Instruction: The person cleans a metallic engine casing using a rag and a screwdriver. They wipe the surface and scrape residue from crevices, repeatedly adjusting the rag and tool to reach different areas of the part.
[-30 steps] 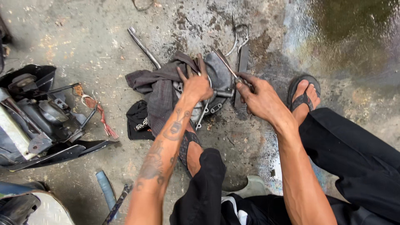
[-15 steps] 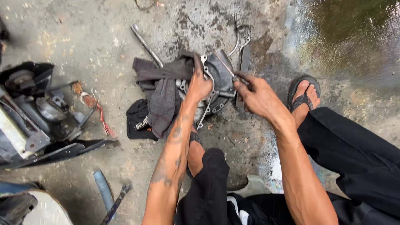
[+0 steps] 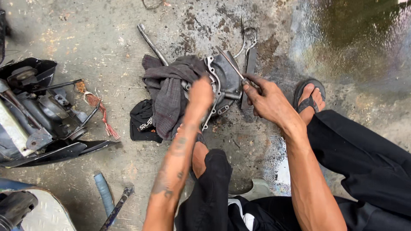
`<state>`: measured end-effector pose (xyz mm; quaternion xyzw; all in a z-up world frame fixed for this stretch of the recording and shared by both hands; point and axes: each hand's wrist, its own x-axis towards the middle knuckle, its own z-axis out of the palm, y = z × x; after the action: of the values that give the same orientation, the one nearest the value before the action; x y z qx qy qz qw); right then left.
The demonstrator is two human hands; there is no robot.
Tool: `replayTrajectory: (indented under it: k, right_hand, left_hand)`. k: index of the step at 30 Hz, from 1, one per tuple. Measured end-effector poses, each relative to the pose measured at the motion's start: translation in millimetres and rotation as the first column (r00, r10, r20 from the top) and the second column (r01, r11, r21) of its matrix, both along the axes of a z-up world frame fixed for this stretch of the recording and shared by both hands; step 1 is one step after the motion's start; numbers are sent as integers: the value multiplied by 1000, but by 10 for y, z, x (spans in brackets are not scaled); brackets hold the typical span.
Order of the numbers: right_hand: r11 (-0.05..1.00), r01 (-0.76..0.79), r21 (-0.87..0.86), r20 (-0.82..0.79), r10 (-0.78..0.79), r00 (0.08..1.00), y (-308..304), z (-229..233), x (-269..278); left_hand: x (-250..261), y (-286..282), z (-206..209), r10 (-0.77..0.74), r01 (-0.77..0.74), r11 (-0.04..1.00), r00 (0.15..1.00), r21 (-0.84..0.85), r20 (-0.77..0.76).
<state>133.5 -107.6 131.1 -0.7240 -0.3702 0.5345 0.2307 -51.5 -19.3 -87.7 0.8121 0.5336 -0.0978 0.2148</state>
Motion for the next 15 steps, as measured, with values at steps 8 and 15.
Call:
replayTrajectory:
  k: [8,15]
  right_hand:
    - [1000,2,19,25,-2,1000,81,-58,63]
    - [1000,-8,10,26,7,1000,32,-20,93]
  left_hand:
    - [-317,635,516,-56,58,985,998,161,-14]
    - [-31,194,4,-194,313,853,933,418,-303]
